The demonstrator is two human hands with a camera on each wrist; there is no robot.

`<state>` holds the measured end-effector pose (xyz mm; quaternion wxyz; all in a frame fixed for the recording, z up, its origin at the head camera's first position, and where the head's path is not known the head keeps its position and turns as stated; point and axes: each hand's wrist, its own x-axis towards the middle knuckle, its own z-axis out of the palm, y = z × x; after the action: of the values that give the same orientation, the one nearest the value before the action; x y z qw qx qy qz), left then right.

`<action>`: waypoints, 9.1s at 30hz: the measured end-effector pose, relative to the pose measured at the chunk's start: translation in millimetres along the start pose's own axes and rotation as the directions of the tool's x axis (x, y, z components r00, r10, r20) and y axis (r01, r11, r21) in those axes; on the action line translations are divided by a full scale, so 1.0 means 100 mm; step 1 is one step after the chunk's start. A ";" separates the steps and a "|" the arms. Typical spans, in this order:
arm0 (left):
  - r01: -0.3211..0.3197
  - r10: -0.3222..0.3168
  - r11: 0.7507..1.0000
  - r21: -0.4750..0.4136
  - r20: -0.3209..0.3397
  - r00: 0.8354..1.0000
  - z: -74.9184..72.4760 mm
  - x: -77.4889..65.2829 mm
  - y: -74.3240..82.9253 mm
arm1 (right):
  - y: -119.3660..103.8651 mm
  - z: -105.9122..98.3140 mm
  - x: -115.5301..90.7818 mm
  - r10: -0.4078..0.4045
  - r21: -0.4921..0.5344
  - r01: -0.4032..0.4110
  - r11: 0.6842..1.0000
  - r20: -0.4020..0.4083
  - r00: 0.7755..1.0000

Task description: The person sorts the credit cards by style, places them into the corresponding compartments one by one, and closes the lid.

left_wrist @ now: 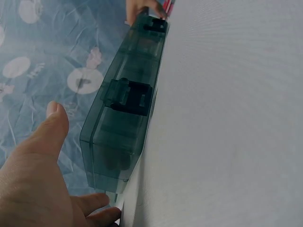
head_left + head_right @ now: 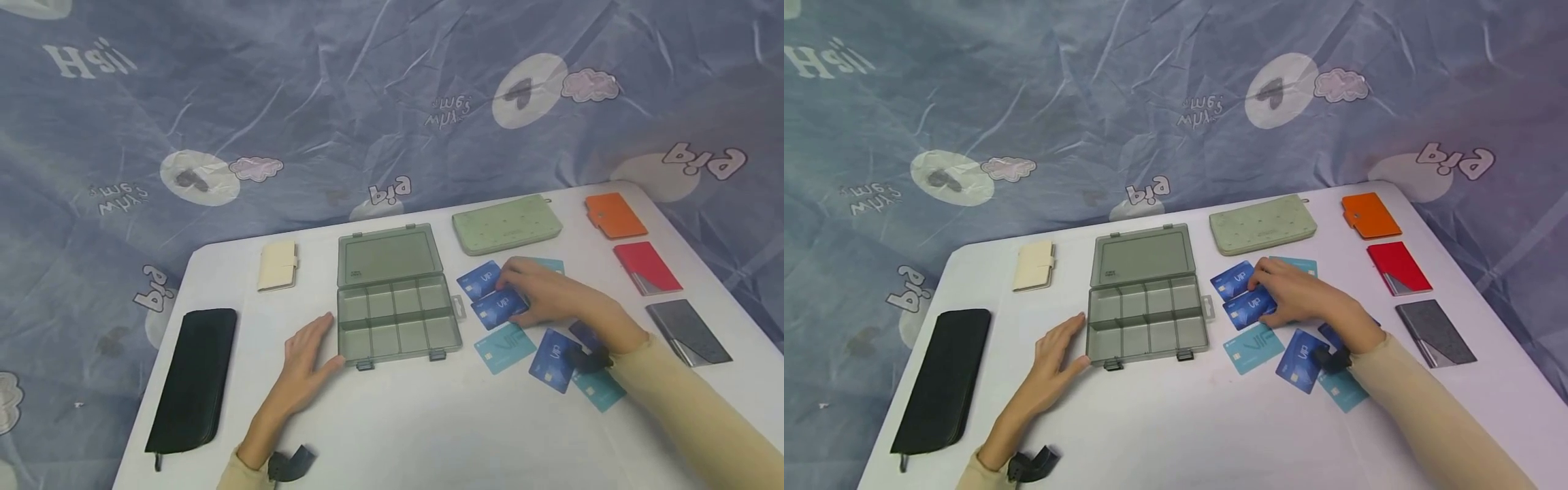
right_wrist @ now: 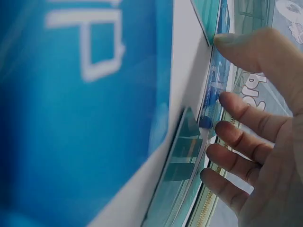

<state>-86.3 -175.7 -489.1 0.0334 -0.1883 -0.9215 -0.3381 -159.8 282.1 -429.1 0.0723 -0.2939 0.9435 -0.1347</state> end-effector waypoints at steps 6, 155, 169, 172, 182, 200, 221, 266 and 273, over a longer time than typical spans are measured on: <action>-0.003 0.003 1.000 -0.011 -0.007 1.000 0.02 0.01 -0.03 | 0.00 0.02 0.06 0.024 -0.014 -0.023 1.000 0.018 1.000; -0.017 0.017 1.000 0.018 0.009 1.000 0.00 -0.03 0.00 | -0.09 0.23 0.20 0.133 0.169 -0.120 0.978 -0.064 0.989; -0.053 0.053 0.998 0.019 -0.002 0.999 0.00 -0.02 0.00 | -0.11 -0.03 0.22 0.055 0.174 -0.016 0.985 -0.222 0.973; -0.053 0.053 0.999 0.008 -0.011 0.999 0.00 -0.02 0.00 | -0.28 -0.10 0.32 -0.031 0.190 0.080 0.978 -0.251 0.967; -0.059 0.059 0.998 0.004 -0.020 0.998 0.05 -0.03 -0.04 | -0.70 0.13 0.77 -0.204 0.197 0.248 0.949 -0.218 0.954; -0.055 0.055 0.998 0.018 -0.018 0.998 0.02 -0.03 -0.01 | -0.54 0.21 0.53 -0.165 0.146 0.206 0.968 -0.250 0.954; -0.068 0.068 0.998 0.003 -0.025 0.997 0.02 -0.03 -0.04 | -0.24 0.27 -0.32 -0.020 0.080 0.025 0.996 -0.058 0.998; -0.040 0.040 0.999 0.003 -0.029 0.999 0.03 -0.04 0.02 | -0.34 0.32 -0.18 0.125 0.089 -0.119 0.989 -0.059 0.990; -0.040 0.040 0.999 -0.001 -0.016 0.999 0.02 -0.05 0.01 | -0.30 0.33 -0.18 0.103 0.124 -0.095 0.988 -0.067 0.992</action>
<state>-81.7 -175.2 -491.3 0.0473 -0.2039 -0.9169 -0.3397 -122.2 262.0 -450.6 0.0619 -0.2366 0.9491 -0.1984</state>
